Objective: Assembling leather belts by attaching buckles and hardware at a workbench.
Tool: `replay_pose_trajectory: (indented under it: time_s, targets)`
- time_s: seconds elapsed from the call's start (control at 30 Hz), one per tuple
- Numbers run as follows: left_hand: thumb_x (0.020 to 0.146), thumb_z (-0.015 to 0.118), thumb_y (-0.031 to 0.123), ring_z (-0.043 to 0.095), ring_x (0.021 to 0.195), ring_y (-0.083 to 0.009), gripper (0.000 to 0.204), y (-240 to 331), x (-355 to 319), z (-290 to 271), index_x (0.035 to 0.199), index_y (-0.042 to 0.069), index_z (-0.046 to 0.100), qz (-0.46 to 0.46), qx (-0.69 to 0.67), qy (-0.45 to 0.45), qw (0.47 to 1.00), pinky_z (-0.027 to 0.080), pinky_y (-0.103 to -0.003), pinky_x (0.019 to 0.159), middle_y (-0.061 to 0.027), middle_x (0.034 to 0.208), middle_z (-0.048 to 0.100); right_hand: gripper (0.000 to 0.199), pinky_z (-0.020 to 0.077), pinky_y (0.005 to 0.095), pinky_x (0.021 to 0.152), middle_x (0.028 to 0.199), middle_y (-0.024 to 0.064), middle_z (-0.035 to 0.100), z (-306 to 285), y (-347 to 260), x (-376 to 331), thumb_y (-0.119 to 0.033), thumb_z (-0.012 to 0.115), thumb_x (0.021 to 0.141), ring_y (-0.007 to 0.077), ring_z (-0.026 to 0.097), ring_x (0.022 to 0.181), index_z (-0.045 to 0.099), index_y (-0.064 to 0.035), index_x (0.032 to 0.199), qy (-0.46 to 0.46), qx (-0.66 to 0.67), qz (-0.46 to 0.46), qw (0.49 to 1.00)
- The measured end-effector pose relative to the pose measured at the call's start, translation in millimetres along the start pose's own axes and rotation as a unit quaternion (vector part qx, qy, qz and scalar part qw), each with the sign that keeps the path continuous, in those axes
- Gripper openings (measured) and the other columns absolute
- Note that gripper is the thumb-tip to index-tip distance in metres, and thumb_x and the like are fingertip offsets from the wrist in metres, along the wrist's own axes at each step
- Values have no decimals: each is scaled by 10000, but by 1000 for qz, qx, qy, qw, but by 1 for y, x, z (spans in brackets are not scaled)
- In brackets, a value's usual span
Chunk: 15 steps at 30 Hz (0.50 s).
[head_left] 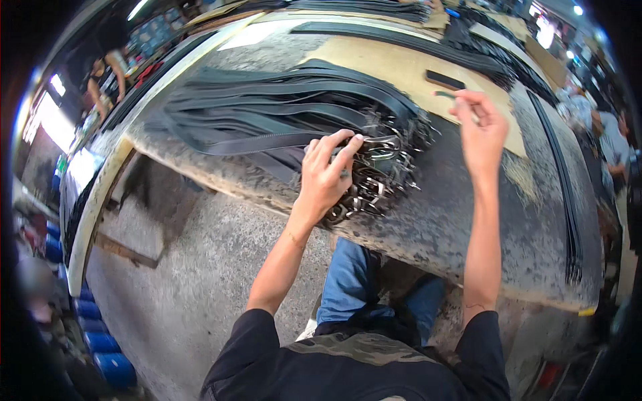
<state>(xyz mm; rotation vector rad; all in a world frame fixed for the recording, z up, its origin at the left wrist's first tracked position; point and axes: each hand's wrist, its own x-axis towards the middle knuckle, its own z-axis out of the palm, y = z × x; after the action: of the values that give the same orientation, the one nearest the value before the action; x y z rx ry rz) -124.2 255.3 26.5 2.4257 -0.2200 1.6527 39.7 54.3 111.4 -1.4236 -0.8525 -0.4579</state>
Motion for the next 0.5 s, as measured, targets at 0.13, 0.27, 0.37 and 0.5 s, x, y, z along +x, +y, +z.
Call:
replay_pose_trajectory:
  time_s: [0.13, 0.27, 0.37, 0.5]
  targets:
    - [665, 726, -66, 648, 991, -320, 595, 74, 41, 2, 1239, 66, 643, 11, -79, -115, 990, 512, -410, 818, -127, 1184, 644, 150, 561, 288, 774, 874, 42, 659, -105, -18, -16, -49, 631, 957, 88, 619, 748, 691, 62, 1037, 161, 26, 54, 985]
    - [760, 735, 58, 628, 1066, -324, 507, 150, 32, 74, 1253, 46, 615, 63, -187, -268, 943, 498, -434, 885, -140, 1219, 630, 164, 583, 327, 775, 844, 33, 621, -198, -21, -58, -44, 633, 954, 75, 567, 708, 685, 65, 1065, 235, 41, 57, 969]
    - [799, 729, 87, 615, 1115, -317, 476, 191, 6, 129, 1258, 52, 606, 79, -300, -399, 863, 492, -441, 890, -127, 1226, 630, 168, 581, 324, 764, 837, 29, 613, -241, -29, -96, -37, 632, 952, 75, 556, 701, 684, 65, 1074, 276, 26, 85, 957]
    - [814, 750, 134, 564, 1209, -367, 529, 213, -12, 147, 1305, 69, 563, 44, -313, -356, 879, 473, -409, 988, -145, 1352, 544, 167, 575, 316, 739, 831, 26, 611, -266, -43, -139, -34, 630, 949, 80, 556, 696, 683, 63, 1074, 307, 1, 148, 940]
